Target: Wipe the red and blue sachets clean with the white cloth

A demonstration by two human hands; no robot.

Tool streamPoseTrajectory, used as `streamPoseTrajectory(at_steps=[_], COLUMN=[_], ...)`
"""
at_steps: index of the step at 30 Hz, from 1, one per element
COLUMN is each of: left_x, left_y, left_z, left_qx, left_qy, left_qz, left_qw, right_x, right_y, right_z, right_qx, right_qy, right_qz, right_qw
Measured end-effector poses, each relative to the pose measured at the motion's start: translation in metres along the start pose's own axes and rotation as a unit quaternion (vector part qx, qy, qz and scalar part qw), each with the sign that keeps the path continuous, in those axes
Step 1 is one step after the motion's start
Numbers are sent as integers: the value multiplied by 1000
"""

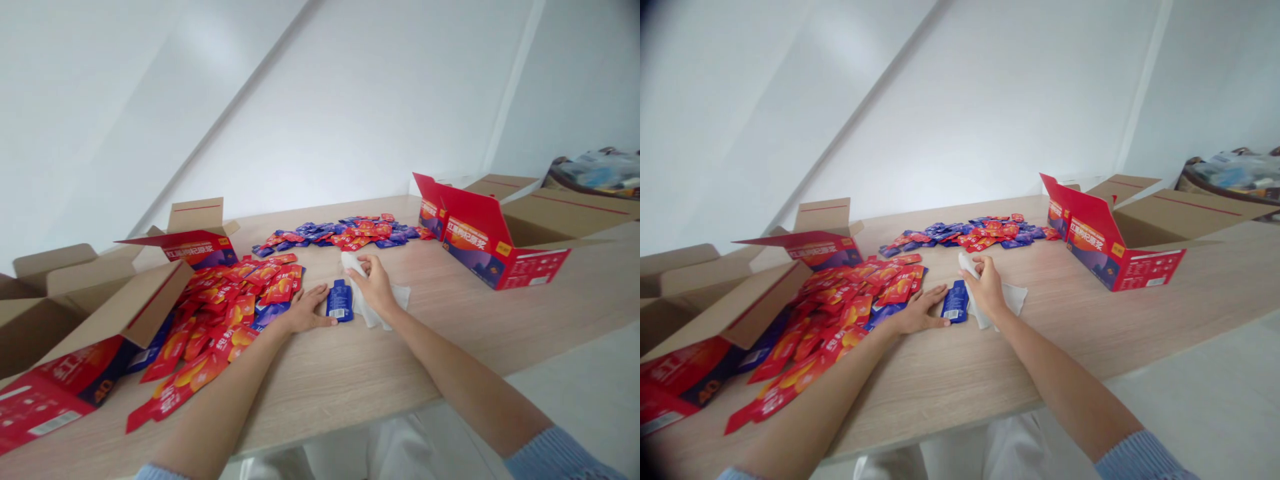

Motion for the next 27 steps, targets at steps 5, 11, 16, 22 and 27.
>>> streamPoseTrajectory(at_steps=[5, 11, 16, 22, 27], left_x=[0, 2, 3, 2, 2], left_y=[0, 0, 0, 1, 3], left_z=[3, 2, 0, 0, -1], left_qx=[37, 27, -1, -6, -6], left_qy=[-2, -6, -12, -13, -2], left_qz=[11, 25, 2, 4, -2], left_qw=[999, 999, 1000, 1000, 1000], right_x=[2, 14, 28, 28, 34], right_y=[28, 21, 1, -12, -29], right_z=[28, 30, 23, 9, -14], right_qx=[-240, -356, -343, -284, -108], right_qy=[81, 149, 254, 279, 144], right_qz=[-30, -83, -56, 9, -12], right_qw=[967, 919, 902, 917, 984])
Point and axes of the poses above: each hand's wrist, its own y-axis away from the middle knuckle, its own z-axis out of the palm, x = y × z, the point moved 2 cm from there along -y, towards the middle knuckle, and after that the axes turned 9 degrees about -y, right-handed, at the moved point
